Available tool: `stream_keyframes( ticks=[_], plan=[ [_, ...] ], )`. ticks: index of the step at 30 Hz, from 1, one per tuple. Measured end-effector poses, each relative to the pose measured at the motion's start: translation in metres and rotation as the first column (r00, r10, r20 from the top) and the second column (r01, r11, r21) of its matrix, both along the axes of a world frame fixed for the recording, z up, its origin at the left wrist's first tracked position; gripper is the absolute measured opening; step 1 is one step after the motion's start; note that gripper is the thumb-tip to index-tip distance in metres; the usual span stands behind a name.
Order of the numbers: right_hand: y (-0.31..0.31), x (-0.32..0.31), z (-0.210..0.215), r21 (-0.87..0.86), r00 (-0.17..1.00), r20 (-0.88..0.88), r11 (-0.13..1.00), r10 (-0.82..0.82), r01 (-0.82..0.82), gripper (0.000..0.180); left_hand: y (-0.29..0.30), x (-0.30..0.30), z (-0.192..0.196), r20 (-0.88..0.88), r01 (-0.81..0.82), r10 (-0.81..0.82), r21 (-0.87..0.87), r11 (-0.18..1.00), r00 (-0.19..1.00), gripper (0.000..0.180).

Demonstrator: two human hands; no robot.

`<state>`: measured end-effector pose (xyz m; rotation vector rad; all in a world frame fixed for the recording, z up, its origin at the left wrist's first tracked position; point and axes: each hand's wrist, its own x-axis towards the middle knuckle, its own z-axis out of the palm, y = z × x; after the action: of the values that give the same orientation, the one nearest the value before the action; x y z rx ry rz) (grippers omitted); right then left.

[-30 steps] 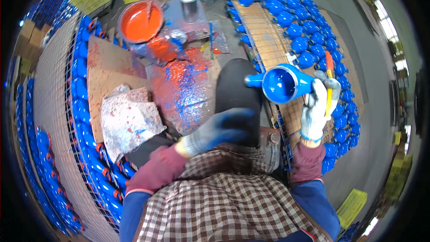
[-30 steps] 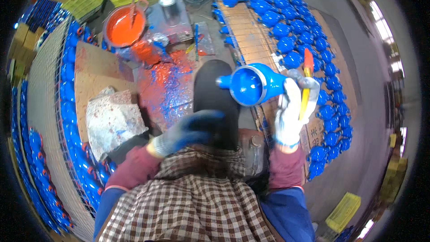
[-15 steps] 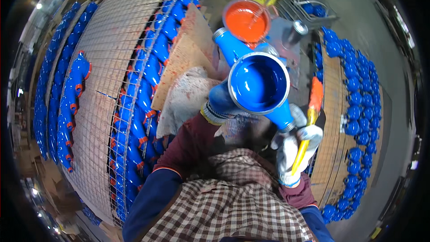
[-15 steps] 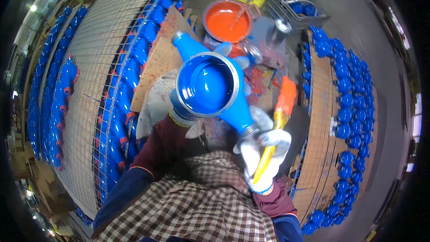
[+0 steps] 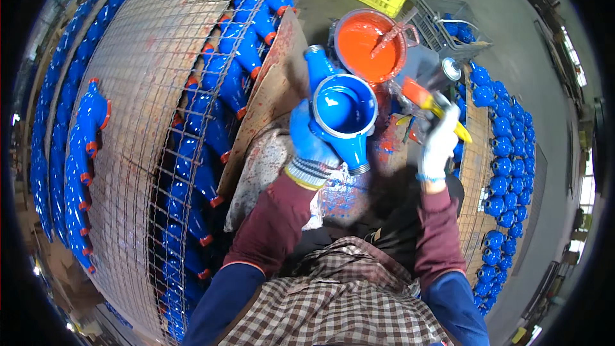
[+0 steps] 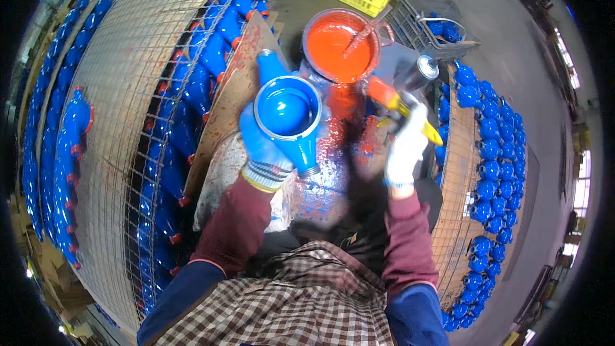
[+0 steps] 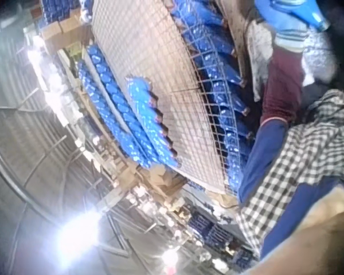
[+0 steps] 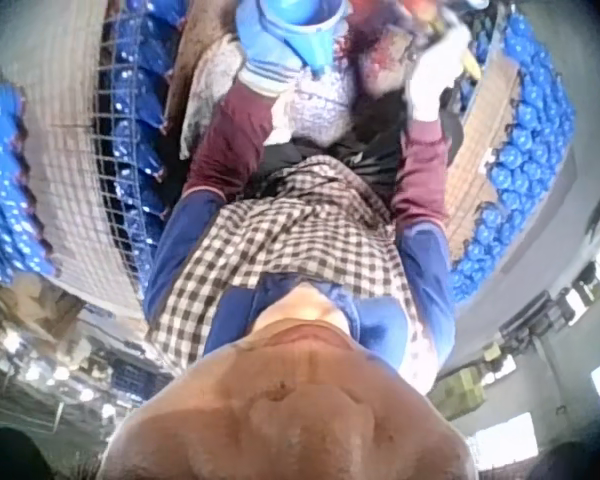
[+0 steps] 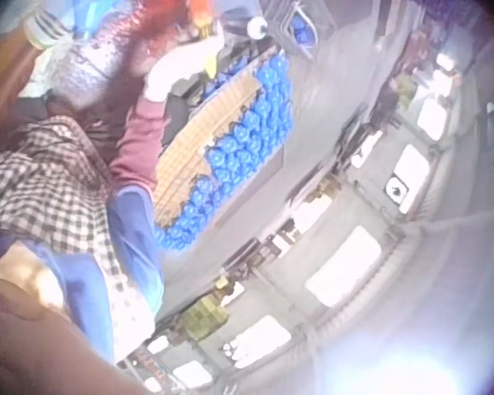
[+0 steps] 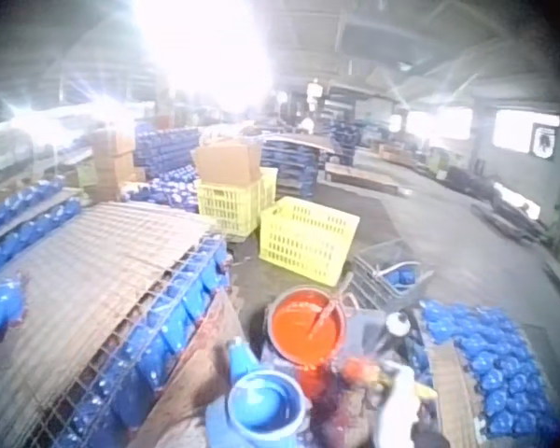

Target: Applying orange paint to a blue metal component using a brush and a spray can.

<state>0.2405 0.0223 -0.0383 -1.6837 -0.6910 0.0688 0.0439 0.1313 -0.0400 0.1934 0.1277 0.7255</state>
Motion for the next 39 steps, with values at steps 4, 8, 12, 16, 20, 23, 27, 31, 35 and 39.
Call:
stream_keyframes(
  ticks=[4,8,12,16,20,23,27,31,35,39],
  plan=[
    [0.049,0.022,-0.031,0.033,0.989,-0.096,0.994,0.111,-0.108,0.023,0.001,-0.009,-0.005,-0.015,-0.122,0.123,0.025,0.992,0.992,0.069],
    [0.077,0.029,-0.059,0.032,0.949,-0.278,0.989,0.148,-0.145,0.022,0.003,-0.018,-0.006,0.055,-0.093,0.094,-0.027,0.995,0.994,0.063],
    [0.092,0.039,-0.070,-0.342,0.986,-0.165,0.936,0.022,-0.079,0.037,0.006,-0.016,-0.003,0.039,-0.073,0.075,-0.044,0.996,0.996,0.078],
    [0.088,0.043,-0.060,-0.534,0.980,0.180,0.845,0.079,0.031,0.044,0.002,-0.013,0.009,0.079,-0.006,0.013,-0.089,0.996,0.997,0.096],
    [0.054,0.036,-0.036,-0.441,0.993,0.021,0.892,0.116,-0.095,0.036,-0.008,-0.016,0.018,0.064,0.017,-0.006,-0.181,0.983,0.998,0.098],
    [0.015,0.019,-0.016,-0.110,0.843,-0.528,0.975,0.106,-0.192,0.036,-0.020,-0.022,0.018,0.112,0.082,-0.084,0.024,0.996,0.990,0.092],
    [-0.056,-0.015,0.029,0.387,0.630,-0.699,0.920,0.338,-0.064,0.034,-0.058,-0.033,0.018,-0.256,-0.122,0.158,0.149,0.981,0.954,0.076],
    [-0.094,-0.049,0.082,0.346,0.834,-0.524,0.938,0.174,0.022,0.026,-0.089,-0.035,0.022,-0.382,0.029,0.272,0.625,0.780,0.883,0.089],
    [-0.097,-0.056,0.120,-0.060,0.981,-0.008,0.979,0.193,-0.194,0.020,-0.111,-0.028,0.028,0.021,0.087,0.711,0.990,-0.115,0.703,0.072],
    [-0.095,-0.057,0.129,-0.136,0.989,-0.062,0.981,0.134,-0.141,0.021,-0.127,-0.021,0.031,0.182,0.086,0.662,0.932,-0.352,0.727,0.063]
  ],
)
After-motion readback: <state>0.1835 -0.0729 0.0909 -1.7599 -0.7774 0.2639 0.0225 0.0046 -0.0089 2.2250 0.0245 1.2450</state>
